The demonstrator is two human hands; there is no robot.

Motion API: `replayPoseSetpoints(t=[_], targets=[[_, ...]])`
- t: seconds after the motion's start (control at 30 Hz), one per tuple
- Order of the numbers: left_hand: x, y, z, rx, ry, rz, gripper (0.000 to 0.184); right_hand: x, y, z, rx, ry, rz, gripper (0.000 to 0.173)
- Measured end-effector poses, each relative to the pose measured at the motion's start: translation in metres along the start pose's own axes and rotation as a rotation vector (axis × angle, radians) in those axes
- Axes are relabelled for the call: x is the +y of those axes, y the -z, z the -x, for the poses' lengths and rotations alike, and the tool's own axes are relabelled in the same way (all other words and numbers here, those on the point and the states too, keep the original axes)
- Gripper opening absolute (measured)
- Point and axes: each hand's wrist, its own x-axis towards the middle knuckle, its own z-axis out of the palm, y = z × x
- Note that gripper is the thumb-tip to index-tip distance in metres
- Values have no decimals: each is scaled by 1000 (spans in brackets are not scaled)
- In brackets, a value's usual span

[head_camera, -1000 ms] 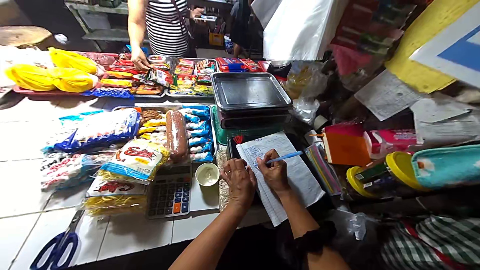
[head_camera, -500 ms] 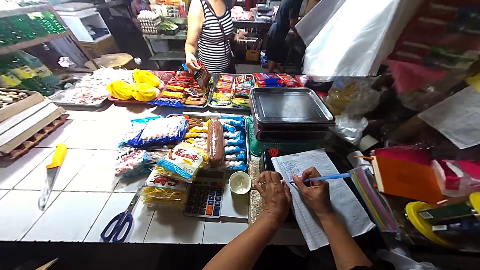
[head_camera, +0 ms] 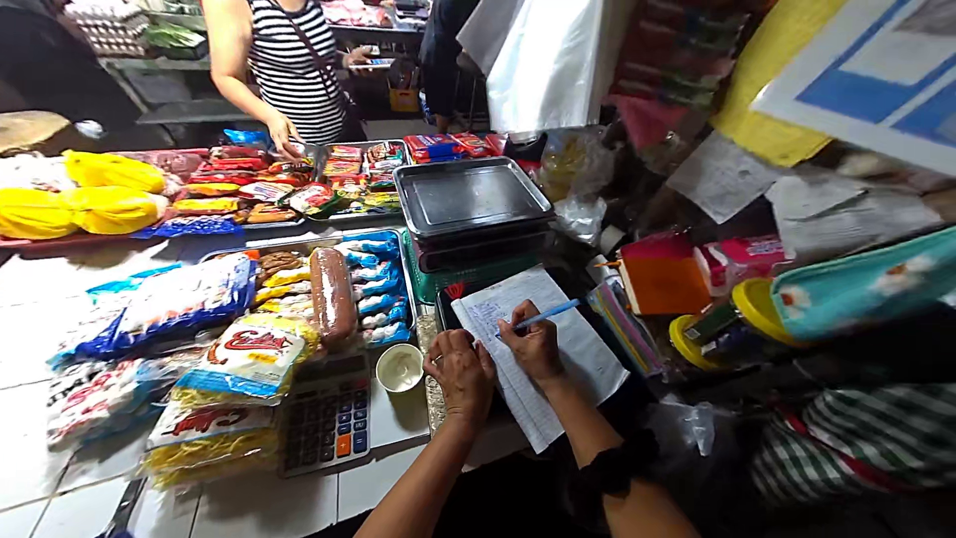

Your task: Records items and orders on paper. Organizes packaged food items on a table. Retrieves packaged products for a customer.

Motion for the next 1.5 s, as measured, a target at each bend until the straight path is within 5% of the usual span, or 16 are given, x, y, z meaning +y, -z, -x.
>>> replayPoseSetpoints(t=[1.5], targets=[[-1, 0, 1, 12, -19, -29, 20, 2, -3, -1, 118, 42, 92, 12]])
